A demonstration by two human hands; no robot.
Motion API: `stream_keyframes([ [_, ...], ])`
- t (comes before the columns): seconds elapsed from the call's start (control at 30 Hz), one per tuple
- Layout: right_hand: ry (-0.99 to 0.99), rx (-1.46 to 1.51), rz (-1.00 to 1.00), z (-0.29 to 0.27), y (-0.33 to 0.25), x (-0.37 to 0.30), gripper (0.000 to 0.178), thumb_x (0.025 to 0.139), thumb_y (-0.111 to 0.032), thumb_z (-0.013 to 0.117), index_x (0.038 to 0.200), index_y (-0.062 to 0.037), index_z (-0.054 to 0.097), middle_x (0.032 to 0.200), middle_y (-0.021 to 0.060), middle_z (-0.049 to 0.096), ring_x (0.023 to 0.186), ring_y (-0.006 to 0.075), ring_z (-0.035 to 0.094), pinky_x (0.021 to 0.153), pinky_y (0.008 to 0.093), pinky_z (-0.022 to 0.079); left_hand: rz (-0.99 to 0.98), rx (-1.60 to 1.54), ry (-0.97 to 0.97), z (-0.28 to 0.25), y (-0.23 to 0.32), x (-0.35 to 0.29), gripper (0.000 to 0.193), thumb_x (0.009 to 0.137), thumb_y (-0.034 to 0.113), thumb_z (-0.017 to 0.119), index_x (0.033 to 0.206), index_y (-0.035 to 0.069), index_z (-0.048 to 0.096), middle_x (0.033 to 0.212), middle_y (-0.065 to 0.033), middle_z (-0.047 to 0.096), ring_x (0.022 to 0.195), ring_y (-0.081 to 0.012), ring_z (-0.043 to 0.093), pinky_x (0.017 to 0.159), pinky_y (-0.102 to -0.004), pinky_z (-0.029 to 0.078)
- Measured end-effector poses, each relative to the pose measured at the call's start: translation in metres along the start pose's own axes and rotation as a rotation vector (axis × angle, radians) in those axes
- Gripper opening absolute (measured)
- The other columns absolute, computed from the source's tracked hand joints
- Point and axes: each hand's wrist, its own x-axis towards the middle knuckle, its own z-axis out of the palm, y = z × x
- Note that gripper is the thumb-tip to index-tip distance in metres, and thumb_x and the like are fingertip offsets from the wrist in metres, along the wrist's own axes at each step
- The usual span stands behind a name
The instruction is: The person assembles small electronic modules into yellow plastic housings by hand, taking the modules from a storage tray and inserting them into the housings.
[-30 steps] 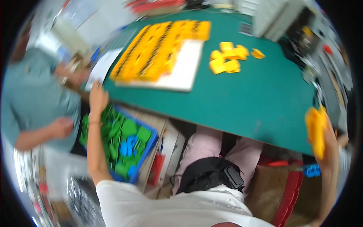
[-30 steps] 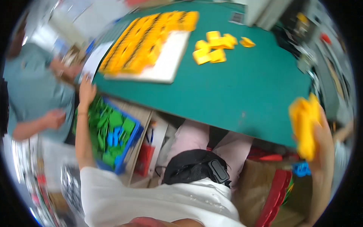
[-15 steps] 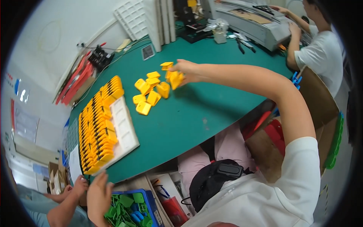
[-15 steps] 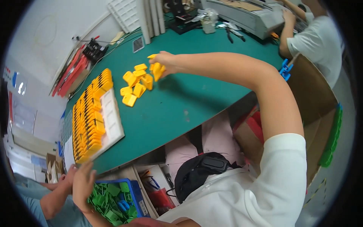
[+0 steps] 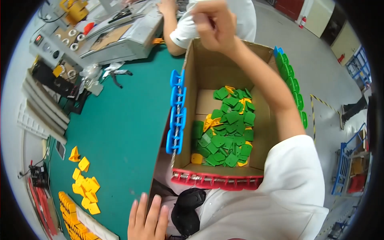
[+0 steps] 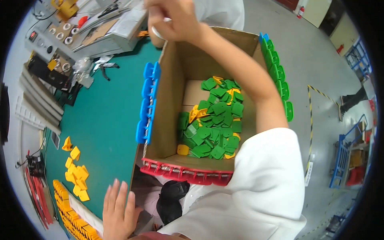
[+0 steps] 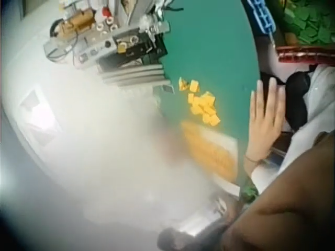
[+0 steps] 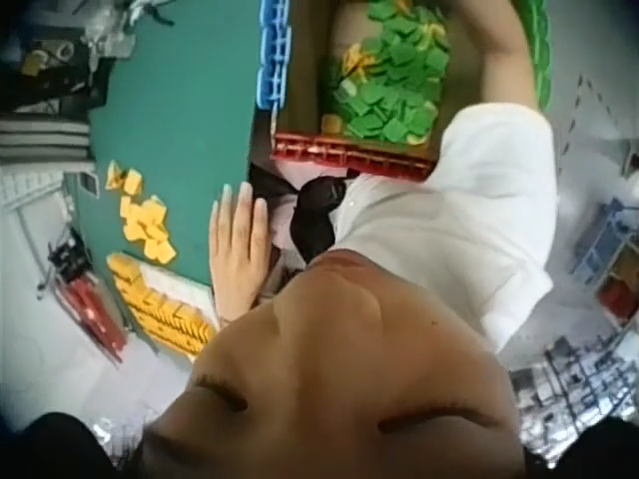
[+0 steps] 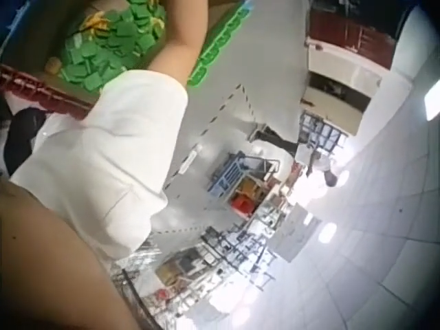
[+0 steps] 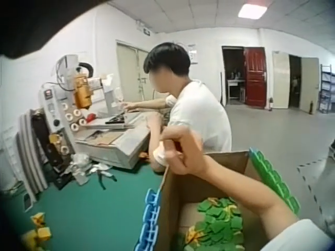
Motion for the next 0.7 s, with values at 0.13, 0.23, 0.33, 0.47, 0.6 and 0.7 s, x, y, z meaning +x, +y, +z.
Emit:
stream_keyframes([
  [0.13,0.02,-0.216,0.207,-0.026,0.008,-0.088,0.008,0.083,0.004,0.045,0.091,0.0008,0.046,0.063,0.0023,0.052,0.05,0.0038,0.044,0.044,0.0185,0.036,0.124,-0.06,0.179,0.018,-0.003,0.066,0.035,0.082,0.016,0.058,0.115,0.005,0.049,0.119,-0.0159,0.053,0.113,-0.0424,0.046,0.093,-0.0555,0.036],
  [0.23,-0.034,-0.396,0.652,-0.023,-0.008,-0.177,0.003,0.077,-0.004,0.052,0.079,-0.006,0.052,0.057,0.0075,0.054,0.046,0.0212,0.055,0.043,0.0297,0.043,0.241,-0.084,0.097,0.016,0.0,0.1,0.029,0.08,0.009,0.052,0.109,0.005,0.056,0.11,-0.0128,0.058,0.106,-0.0335,0.054,0.092,-0.0489,0.04],
  [0.33,-0.967,-0.082,0.899,-0.016,-0.022,-0.267,0.027,0.068,-0.021,0.064,0.09,-0.0056,0.059,0.077,0.0161,0.061,0.08,0.0314,0.06,0.068,0.0426,0.048,0.241,-0.088,0.149,0.027,0.001,0.11,0.027,0.078,0.007,0.052,0.103,0.004,0.059,0.097,-0.0128,0.059,0.099,-0.0314,0.056,0.087,-0.0441,0.045],
  [0.47,-1.938,0.27,1.041,0.01,-0.06,-0.303,0.084,0.051,-0.046,0.08,0.122,-0.0109,0.049,0.117,0.0147,0.052,0.11,0.0304,0.049,0.092,0.0399,0.041,0.217,-0.128,0.114,0.027,-0.005,0.111,0.026,0.076,0.007,0.054,0.101,0.004,0.06,0.094,-0.0119,0.06,0.097,-0.0314,0.057,0.087,-0.0446,0.045],
  [0.6,-2.033,0.249,0.918,0.011,-0.077,-0.299,0.104,0.046,-0.047,0.082,0.132,-0.0133,0.033,0.126,0.0172,0.042,0.114,0.0366,0.042,0.092,0.0461,0.039,0.187,-0.128,0.109,0.031,-0.003,0.109,0.025,0.076,0.007,0.055,0.1,0.005,0.061,0.094,-0.0119,0.061,0.097,-0.032,0.058,0.087,-0.0452,0.045],
  [0.7,-2.006,0.339,0.876,0.016,-0.081,-0.305,0.105,0.046,-0.046,0.082,0.13,-0.0068,0.032,0.122,0.0196,0.043,0.112,0.0399,0.042,0.091,0.0468,0.039,0.197,-0.157,0.157,0.037,-0.005,0.108,0.024,0.076,0.007,0.055,0.1,0.006,0.061,0.094,-0.0118,0.061,0.097,-0.0327,0.058,0.087,-0.0458,0.045],
])
